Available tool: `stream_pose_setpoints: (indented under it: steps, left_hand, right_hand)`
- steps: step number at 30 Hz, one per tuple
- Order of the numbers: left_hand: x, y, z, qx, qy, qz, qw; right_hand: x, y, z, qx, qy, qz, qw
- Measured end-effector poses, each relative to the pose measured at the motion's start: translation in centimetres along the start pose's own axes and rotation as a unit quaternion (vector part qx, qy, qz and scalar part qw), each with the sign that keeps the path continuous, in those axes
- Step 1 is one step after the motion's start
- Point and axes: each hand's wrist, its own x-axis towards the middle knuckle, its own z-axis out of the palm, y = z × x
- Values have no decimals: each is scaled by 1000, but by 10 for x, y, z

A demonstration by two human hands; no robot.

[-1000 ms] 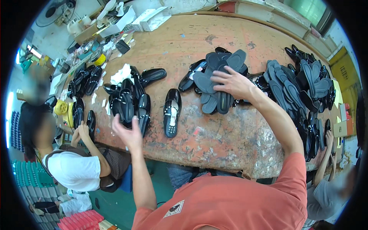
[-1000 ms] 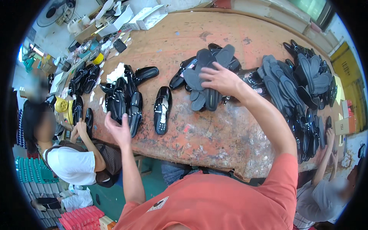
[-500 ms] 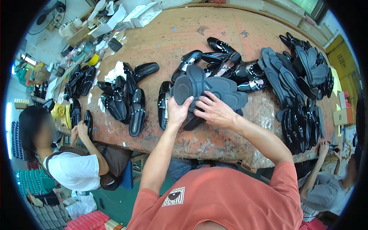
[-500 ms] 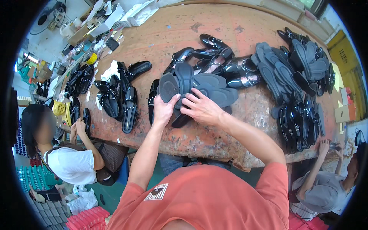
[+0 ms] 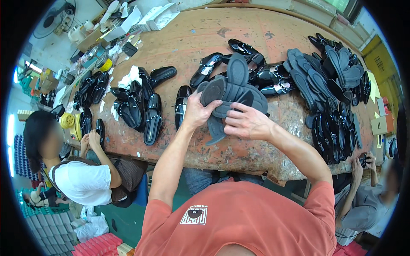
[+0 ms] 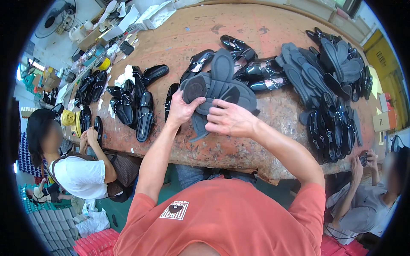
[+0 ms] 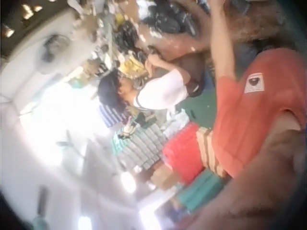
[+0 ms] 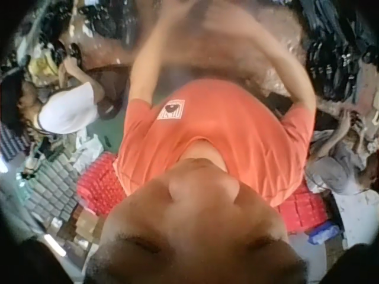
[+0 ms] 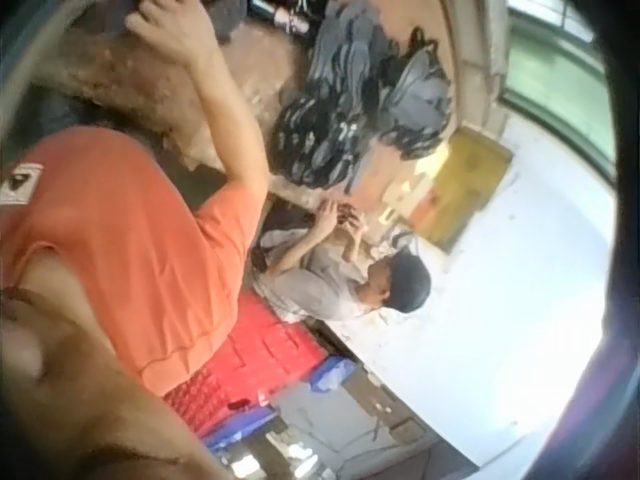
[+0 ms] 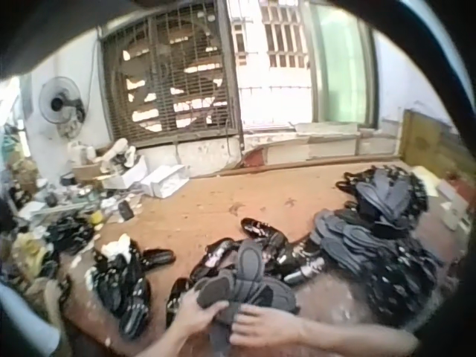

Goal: The person assembles black shoes by hand, repeatedly picking up a shoe upper and a sole, aligning them, and pressing them together. The person handles the shoes one at a time, placing the finished pairs on the table. The workspace is a large wooden table with piles of shoe parts.

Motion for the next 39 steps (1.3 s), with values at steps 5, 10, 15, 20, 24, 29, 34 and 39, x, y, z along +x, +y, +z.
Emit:
stream_pose_setpoints:
  steps: [5, 10, 15, 20, 24, 29, 34, 39]
  left_hand:
    - [35, -21, -17, -54, 74, -29, 995]
    - [52, -99, -91, 40, 227, -135, 964]
    - [37, -70, -16, 483, 318, -89, 811]
    - [0, -28, 92, 296, 8, 13, 955]
    - [28, -31, 88, 270, -49, -37, 961]
    - [-118, -14, 25, -100, 47, -272, 956]
    - [-212, 15, 67, -247, 20, -414, 876]
    - [-178, 45, 12, 306, -43, -24, 951]
  right_hand:
    - [-13, -16, -44, 32, 28, -27, 999]
    - [-45, -71, -78, 272, 27, 239, 932]
    - [-158, -93, 17, 232, -63, 626, 742]
    - [-118, -117, 11, 89, -163, 632, 752]
    - [-120, -116, 11, 135, -112, 670, 721]
    - [-152, -121, 3, 256, 51, 713, 651]
    - [-151, -107, 33, 308, 181, 678, 643]
    - [-139, -93, -13, 297, 93, 648, 695]
